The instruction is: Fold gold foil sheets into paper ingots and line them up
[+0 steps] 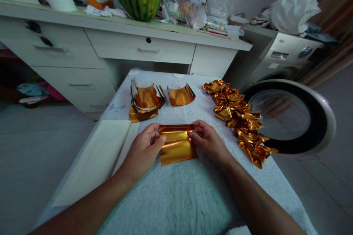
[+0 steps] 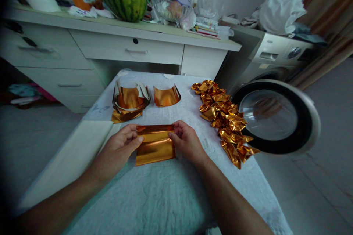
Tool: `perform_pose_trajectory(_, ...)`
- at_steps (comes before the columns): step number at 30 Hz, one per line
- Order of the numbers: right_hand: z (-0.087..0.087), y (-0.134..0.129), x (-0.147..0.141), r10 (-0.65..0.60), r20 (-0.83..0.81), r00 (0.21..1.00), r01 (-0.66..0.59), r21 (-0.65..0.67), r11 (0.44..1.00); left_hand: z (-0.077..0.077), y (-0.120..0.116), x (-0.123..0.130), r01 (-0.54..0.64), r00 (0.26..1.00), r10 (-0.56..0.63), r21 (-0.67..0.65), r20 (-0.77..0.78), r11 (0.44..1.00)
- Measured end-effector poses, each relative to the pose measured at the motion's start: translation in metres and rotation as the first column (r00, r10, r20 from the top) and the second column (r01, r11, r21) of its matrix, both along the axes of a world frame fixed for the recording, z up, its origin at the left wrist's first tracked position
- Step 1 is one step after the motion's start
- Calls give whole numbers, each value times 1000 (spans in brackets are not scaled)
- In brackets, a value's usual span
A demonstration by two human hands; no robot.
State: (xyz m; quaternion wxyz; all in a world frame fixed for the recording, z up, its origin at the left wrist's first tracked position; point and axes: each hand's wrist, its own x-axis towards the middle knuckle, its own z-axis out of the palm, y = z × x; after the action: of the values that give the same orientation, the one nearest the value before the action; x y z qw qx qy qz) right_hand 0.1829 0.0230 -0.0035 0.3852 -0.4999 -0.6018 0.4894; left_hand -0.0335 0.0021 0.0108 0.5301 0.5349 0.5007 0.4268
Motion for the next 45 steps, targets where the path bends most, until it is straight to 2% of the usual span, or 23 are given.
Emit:
perform_pose_trajectory(6, -1, 0, 0, -2, 32, 999, 1, 15, 1000, -4, 0, 0, 34, 998, -34, 0, 46, 999)
perform_pose_trajectory(10, -1, -1, -1, -64, 30, 997, 64, 8, 998, -6, 0, -1, 20, 1000, -20, 1, -7, 1000)
perform_pose_trajectory(13, -4, -1, 0, -67, 55, 996, 66, 26, 997, -6, 0, -2, 32, 999, -32, 2, -42, 999)
perform_pose_trajectory(21, -4, -2, 0, -62, 233, 971, 30, 141, 990, -9, 5, -4, -21, 950, 68, 157, -305, 987)
perform_pose_trajectory(31, 0, -6, -3, -103, 375, 921, 20, 218, 976, -14, 1, -1, 28, 887, 77, 220, -455, 975)
perform_pose_trajectory(34, 2, -6, -3, -98, 387, 917, 10, 222, 975, -13, 0, 0, -9, 870, 166, 322, -465, 947)
perform_pose_trajectory(37, 3, -6, -3, -85, 391, 916, 0, 211, 977, -7, -2, 1, -19, 830, 281, 478, -482, 878)
perform_pose_trajectory(39, 3, -7, -3, -81, 395, 915, -3, 208, 978, -2, -4, 2, 46, 820, 271, 531, -503, 846)
perform_pose_trajectory(41, 2, -7, -3, -88, 394, 915, 1, 215, 977, 0, -6, 2, 138, 818, 211, 538, -536, 832)
perform_pose_trajectory(45, 3, -6, -3, -93, 308, 947, 42, 169, 985, 0, -8, 1, 228, 812, 112, 488, -573, 843)
